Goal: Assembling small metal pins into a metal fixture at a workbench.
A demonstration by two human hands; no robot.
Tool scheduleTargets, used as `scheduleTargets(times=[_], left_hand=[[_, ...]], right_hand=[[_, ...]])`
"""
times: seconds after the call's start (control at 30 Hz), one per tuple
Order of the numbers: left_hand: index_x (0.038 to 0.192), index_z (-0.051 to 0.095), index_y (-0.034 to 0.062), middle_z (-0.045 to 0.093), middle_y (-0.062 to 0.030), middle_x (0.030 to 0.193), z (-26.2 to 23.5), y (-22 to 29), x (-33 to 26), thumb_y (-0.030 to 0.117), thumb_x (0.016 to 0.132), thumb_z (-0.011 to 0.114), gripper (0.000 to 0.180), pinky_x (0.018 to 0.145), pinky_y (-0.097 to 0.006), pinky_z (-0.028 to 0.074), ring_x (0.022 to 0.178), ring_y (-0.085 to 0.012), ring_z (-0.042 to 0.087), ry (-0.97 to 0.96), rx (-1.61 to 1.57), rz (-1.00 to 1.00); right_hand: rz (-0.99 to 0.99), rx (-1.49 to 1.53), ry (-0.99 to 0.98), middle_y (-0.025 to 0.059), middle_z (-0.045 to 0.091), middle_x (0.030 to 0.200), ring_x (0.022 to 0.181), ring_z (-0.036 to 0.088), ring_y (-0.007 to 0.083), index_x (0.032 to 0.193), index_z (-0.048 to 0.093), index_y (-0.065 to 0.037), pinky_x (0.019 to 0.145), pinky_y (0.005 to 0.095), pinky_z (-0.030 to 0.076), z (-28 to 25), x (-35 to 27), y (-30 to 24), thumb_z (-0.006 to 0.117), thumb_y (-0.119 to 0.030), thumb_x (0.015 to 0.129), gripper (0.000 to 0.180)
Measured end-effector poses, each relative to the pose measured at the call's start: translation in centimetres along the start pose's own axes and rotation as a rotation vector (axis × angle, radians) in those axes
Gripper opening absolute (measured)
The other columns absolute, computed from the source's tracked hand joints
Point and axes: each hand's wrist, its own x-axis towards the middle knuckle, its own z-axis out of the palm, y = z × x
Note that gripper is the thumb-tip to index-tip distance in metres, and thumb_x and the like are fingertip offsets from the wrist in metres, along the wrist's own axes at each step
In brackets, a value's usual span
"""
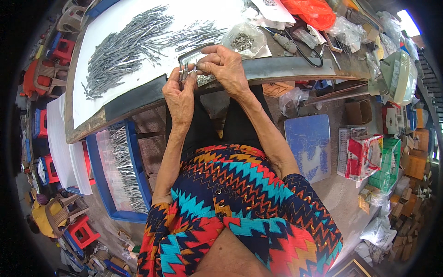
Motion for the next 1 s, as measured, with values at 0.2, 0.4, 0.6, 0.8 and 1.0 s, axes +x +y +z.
scheduleTargets(times=[0.2,0.4,0.6,0.8,1.0], left_hand=[[0.094,0.058,-0.0006,0.052,0.0031,0.063,0.4,-0.5,0.2,0.006,0.083,0.056,0.013,0.048,-0.017,0.033,0.055,-0.0017,0.043,0.018,-0.004,0.001],[0.094,0.058,-0.0010,0.057,0.0010,0.067,0.4,-0.1,0.3,0.006,0.083,0.056,0.013,0.048,-0.017,0.036,0.056,-0.0024,0.046,0.017,-0.033,0.006],[0.094,0.058,-0.0013,0.058,0.0004,0.071,0.7,-0.7,0.5,0.007,0.083,0.057,0.014,0.050,-0.017,0.041,0.059,-0.0033,0.051,0.024,-0.076,0.012],[0.094,0.058,-0.0012,0.058,0.0001,0.073,0.6,-0.3,0.4,0.006,0.083,0.057,0.014,0.051,-0.017,0.042,0.060,-0.0032,0.052,0.019,-0.119,0.028],[0.094,0.058,-0.0013,0.057,0.0004,0.070,1.2,0.2,-0.1,0.004,0.082,0.057,0.013,0.050,-0.017,0.040,0.058,-0.0035,0.049,0.011,-0.258,-0.009]], right_hand=[[-0.031,-0.001,0.070,0.0077,0.060,0.075,0.066,0.058,0.0098,0.101,0.051,0.009,0.057,0.0197,0.047,0.6,-0.4,0.8,0.055,0.000,0.079,0.024],[-0.124,-0.072,0.149,0.0042,0.057,0.070,0.060,0.053,0.0063,0.097,0.053,0.008,0.052,0.0187,0.043,1.4,-0.6,1.7,0.052,-0.002,0.082,0.018],[-0.160,-0.213,0.219,0.0028,0.056,0.065,0.057,0.050,0.0050,0.095,0.052,0.008,0.049,0.0194,0.042,2.2,-0.7,1.8,0.050,-0.003,0.083,0.016],[-0.215,-0.167,0.266,0.0013,0.052,0.060,0.054,0.047,0.0044,0.093,0.052,0.007,0.046,0.0206,0.039,3.1,-0.9,1.6,0.051,-0.005,0.083,0.015],[-0.155,-0.150,0.327,-0.0002,0.052,0.061,0.052,0.045,0.0053,0.093,0.052,0.005,0.047,0.0204,0.041,2.5,0.0,2.3,0.052,-0.011,0.085,0.018]])
